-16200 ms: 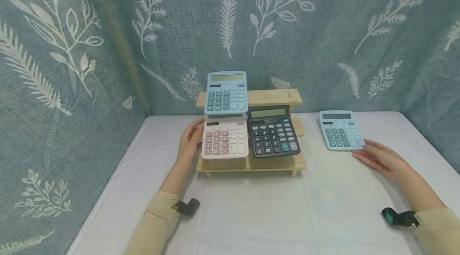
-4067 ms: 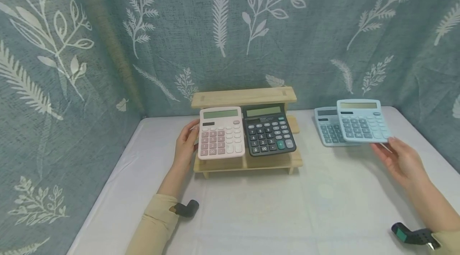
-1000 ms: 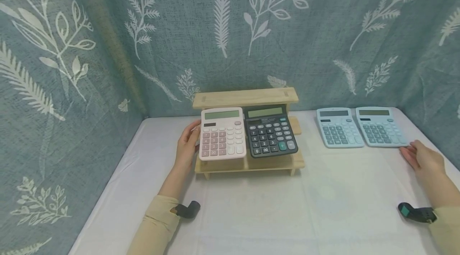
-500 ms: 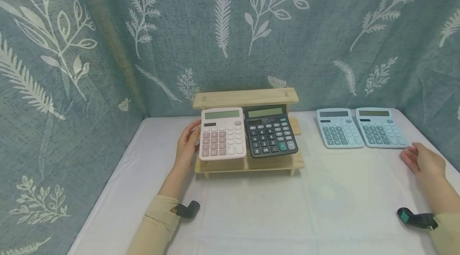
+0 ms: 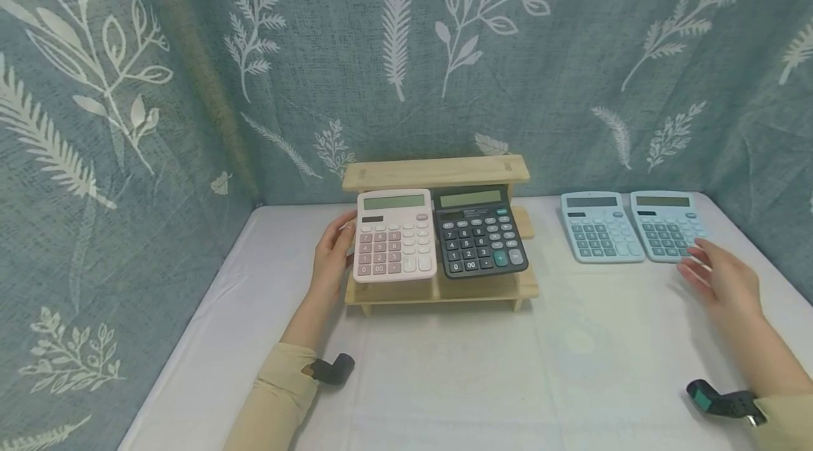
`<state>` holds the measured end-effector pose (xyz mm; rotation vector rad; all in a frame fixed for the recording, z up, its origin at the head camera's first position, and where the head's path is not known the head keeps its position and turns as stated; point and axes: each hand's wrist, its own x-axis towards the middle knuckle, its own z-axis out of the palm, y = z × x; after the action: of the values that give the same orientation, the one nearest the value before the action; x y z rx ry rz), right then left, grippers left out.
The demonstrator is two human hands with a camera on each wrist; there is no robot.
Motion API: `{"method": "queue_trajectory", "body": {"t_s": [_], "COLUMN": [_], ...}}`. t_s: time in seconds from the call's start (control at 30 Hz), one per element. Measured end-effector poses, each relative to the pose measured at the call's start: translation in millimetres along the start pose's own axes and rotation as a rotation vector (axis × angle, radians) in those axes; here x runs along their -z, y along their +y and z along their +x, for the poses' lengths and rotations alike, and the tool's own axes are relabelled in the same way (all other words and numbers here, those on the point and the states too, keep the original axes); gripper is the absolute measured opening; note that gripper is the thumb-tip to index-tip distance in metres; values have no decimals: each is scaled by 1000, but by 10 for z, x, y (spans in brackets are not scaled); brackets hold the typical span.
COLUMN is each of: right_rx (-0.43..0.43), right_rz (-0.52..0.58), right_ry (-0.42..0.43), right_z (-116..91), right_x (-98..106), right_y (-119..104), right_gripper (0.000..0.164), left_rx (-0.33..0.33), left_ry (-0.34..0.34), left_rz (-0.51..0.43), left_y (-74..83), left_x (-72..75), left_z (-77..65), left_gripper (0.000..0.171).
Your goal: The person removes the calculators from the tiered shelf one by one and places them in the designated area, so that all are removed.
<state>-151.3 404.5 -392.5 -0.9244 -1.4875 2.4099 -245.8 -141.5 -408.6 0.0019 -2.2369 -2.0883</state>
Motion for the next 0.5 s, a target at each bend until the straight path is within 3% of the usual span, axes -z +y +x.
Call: {"method": "queue_trajectory", "body": {"t_s": [0.13,0.2,0.37,0.5], "right_rx": [31,64,130,147], "right_rz": [-52,-87,-169,-198], "right_ry": [-81,-133,-259,-340], "right_z": [-82,-117,-231,-335], "right_x": [-157,-230,-409,-544], "right_y": [89,149,294,374], "right_gripper": [87,89,72,47], "left_rx": [5,10,14,18], "left_ry": [3,5,12,17], "left_rz": [-2,-2,-7,-4], "left_y": [1,-2,-3,-1], "left_x": [1,2,-3,-8], "left_z": [-1,-2,-1,5], "left_gripper": [49,50,49,49]}}
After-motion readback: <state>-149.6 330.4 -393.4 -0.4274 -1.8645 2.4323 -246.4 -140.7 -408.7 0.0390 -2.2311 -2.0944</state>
